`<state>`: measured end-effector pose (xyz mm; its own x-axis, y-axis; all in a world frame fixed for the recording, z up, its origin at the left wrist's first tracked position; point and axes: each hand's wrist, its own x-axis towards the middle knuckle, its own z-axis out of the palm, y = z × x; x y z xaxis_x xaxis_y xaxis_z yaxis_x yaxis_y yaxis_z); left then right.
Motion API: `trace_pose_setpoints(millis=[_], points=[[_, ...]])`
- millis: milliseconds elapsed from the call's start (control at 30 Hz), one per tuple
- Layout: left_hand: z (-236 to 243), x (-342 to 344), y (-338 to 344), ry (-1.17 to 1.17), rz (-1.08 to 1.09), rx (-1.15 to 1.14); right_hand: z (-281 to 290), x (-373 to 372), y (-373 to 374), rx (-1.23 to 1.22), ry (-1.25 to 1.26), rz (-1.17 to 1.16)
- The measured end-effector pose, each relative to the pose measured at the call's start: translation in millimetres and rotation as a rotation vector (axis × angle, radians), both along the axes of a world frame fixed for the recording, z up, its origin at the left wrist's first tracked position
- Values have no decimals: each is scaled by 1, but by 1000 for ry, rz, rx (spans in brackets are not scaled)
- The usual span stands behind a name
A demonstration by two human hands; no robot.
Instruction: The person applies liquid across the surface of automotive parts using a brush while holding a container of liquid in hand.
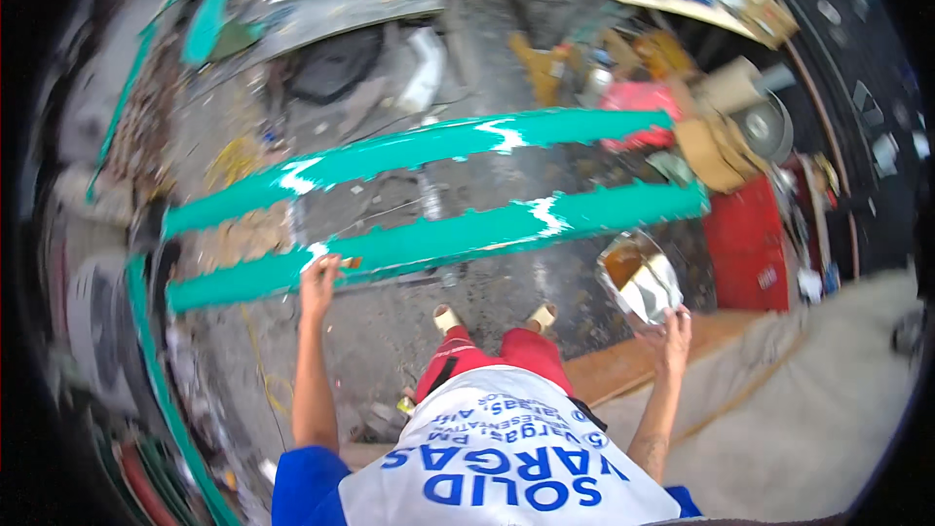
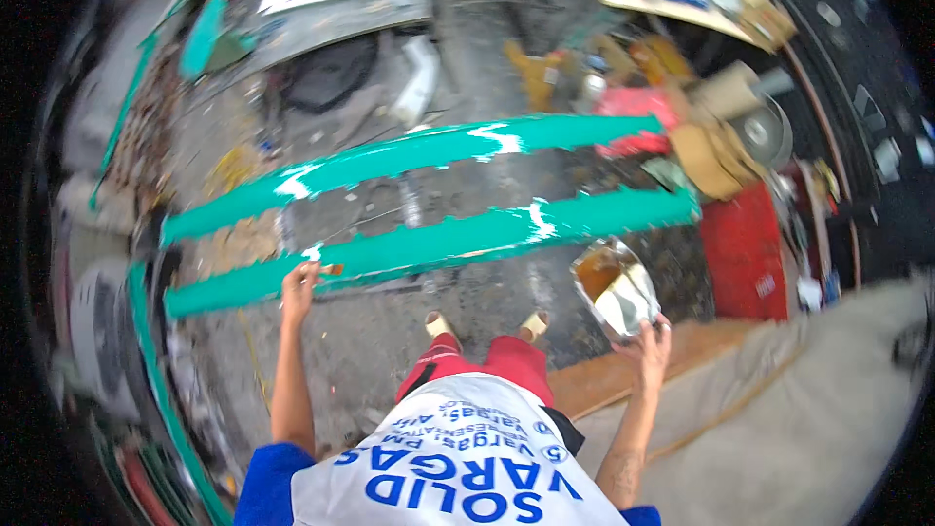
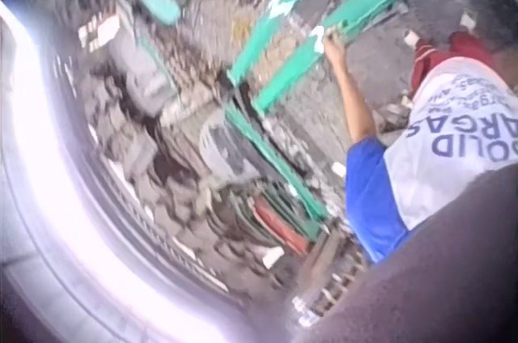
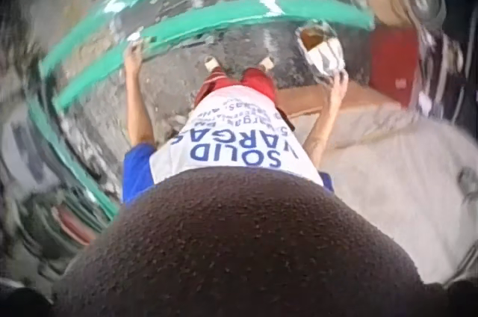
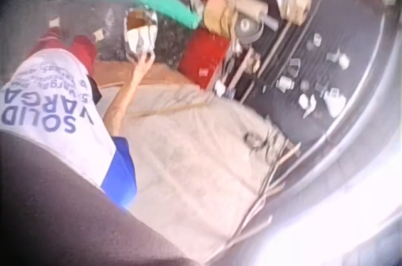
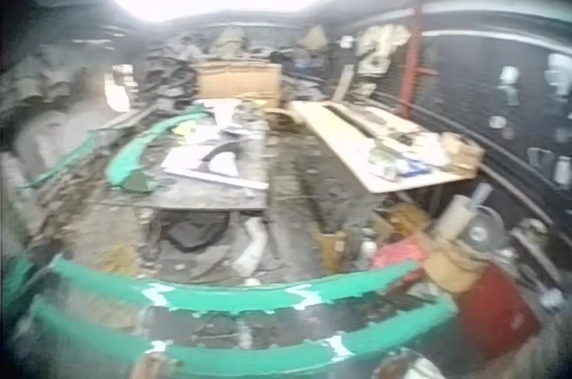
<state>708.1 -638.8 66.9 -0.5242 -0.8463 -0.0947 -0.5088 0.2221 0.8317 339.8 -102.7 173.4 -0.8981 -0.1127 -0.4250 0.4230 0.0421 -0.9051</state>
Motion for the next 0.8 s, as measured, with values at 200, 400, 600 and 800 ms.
trace_pose_setpoints(millis=[200, 400, 600, 800], points=[[41, -130, 14, 83, -424, 181, 6, 41, 8, 60, 44, -156], [16, -295, 89, 196, -915, -3, -5, 66, 35, 45, 26, -238], [14, -400, 150, 196, -1143, -142, -11, 71, 40, 12, 12, -244], [13, -461, 190, 166, -1320, -197, -18, 67, 42, -8, 20, -261]])
